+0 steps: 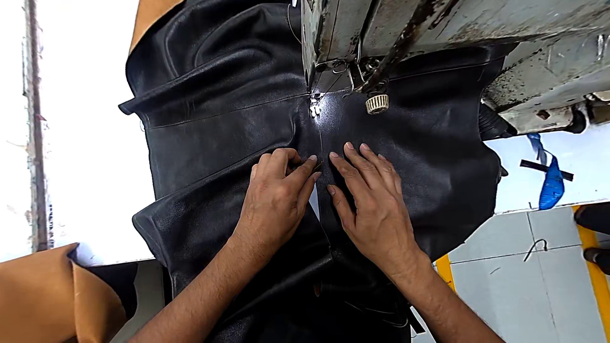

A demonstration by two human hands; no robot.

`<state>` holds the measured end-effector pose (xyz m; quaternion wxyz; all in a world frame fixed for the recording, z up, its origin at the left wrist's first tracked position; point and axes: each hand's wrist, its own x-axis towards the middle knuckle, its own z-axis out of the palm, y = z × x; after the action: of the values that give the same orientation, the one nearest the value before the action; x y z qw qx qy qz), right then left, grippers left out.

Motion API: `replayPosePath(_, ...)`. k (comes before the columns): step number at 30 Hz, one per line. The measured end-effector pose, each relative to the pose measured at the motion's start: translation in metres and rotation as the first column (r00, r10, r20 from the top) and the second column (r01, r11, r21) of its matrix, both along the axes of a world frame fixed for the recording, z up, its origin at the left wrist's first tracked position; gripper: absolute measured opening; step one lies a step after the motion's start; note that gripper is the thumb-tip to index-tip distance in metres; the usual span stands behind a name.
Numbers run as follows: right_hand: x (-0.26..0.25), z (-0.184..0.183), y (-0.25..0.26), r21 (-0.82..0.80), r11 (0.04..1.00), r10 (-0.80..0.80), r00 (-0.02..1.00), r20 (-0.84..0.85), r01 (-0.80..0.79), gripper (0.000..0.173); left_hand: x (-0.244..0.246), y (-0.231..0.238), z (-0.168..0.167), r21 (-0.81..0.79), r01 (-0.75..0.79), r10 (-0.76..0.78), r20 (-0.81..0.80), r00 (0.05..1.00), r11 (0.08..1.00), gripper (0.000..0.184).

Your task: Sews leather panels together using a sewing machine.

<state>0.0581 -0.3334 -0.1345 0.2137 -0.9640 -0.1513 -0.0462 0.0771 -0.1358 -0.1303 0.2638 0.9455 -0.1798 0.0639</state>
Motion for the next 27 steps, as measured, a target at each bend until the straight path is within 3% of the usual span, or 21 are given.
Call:
replayPosePath(6, 0.008, 0.005, 0.005, -0.158, 0.987, 0.012, 1.000, -0.009, -0.013, 0.047, 0.009, 0.004, 0.013, 0.207, 0.129, -0.136, 0.020, 0.991, 0.970, 0.045)
replayPosePath(9, 0.009, 0.009, 0.007, -0.173, 0.985, 0.006, 1.000, 0.003, -0.005, 0.046, 0.024, 0.019, 0.015, 0.106, 0.288, -0.284, -0.047, 0.958, 0.952, 0.042)
replayPosePath(12, 0.012, 0.011, 0.007, -0.128, 0.992, 0.019, 1.000, -0.021, -0.021, 0.046, 0.030, 0.028, 0.006, 0.189, 0.347, -0.354, 0.003, 0.935, 0.918, 0.037)
replayPosePath(14, 0.009, 0.024, -0.009, 0.028, 0.999, 0.028, 0.996, -0.090, -0.026, 0.041, 0.031, 0.031, 0.001, 0.259, 0.335, -0.359, 0.048, 0.932, 0.906, 0.038)
replayPosePath(15, 0.008, 0.035, -0.023, 0.101, 0.994, -0.024, 0.998, -0.053, 0.029, 0.037, 0.034, 0.033, 0.000, 0.271, 0.333, -0.356, 0.040, 0.934, 0.903, 0.041)
replayPosePath(17, 0.003, 0.057, -0.057, 0.084, 0.965, -0.256, 0.964, 0.072, 0.250, 0.039, 0.040, 0.037, -0.001, 0.271, 0.347, -0.360, -0.003, 0.933, 0.898, 0.045)
replayPosePath(19, 0.000, 0.067, -0.092, -0.026, 0.868, -0.496, 0.868, -0.022, 0.496, 0.062, 0.042, 0.039, -0.002, 0.272, 0.352, -0.361, -0.021, 0.932, 0.895, 0.049)
replayPosePath(21, 0.006, 0.060, -0.113, -0.081, 0.795, -0.606, 0.780, -0.155, 0.601, 0.076, 0.045, 0.039, -0.003, 0.283, 0.353, -0.363, -0.019, 0.932, 0.892, 0.052)
replayPosePath(27, 0.021, 0.046, -0.121, 0.122, 0.784, -0.596, 0.793, -0.124, 0.608, 0.033, 0.050, 0.039, -0.006, 0.295, 0.348, -0.356, -0.028, 0.934, 0.890, 0.053)
